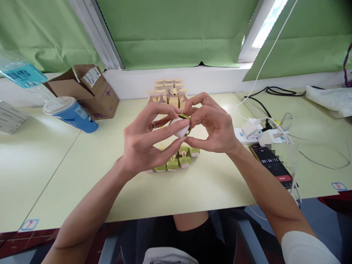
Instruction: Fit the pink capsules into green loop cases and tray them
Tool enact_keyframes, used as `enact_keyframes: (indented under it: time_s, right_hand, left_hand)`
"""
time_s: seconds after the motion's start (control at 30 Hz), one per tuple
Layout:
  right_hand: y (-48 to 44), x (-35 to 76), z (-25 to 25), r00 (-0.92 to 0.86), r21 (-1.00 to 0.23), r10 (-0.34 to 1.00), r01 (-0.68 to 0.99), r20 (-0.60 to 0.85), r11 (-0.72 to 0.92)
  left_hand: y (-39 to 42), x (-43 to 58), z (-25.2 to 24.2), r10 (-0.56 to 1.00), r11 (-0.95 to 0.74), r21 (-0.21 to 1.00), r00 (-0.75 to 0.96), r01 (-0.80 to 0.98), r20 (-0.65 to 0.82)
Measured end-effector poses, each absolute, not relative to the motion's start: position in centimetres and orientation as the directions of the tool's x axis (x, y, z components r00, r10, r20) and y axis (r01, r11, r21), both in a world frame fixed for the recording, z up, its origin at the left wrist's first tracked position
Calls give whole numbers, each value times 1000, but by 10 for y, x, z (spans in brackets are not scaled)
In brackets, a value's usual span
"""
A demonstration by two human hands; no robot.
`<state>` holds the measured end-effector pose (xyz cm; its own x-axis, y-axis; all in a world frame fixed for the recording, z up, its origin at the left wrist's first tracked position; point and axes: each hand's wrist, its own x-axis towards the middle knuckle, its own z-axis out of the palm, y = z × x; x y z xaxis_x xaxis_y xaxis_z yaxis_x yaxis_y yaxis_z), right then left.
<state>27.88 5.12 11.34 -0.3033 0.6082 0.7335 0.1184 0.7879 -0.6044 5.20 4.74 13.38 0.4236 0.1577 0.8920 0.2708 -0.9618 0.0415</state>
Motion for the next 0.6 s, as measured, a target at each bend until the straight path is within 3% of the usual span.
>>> enact_keyframes:
  time_s: [0.17, 0.37, 0.6]
  right_hand:
    - [51, 280, 115, -311, -606, 583, 29, 751, 795]
    - [47, 277, 117, -336, -738, 691, -17, 640, 674]
    - [34, 266, 122, -220, -754, 746, 63, 629, 654]
  left_hand:
    - [51, 52, 133, 173, -965, 69, 414, 253, 894]
    - [55, 49, 132, 174, -951, 72, 326, 301, 929]
    - [53, 53, 119, 231, -903, 85, 307, 422, 923]
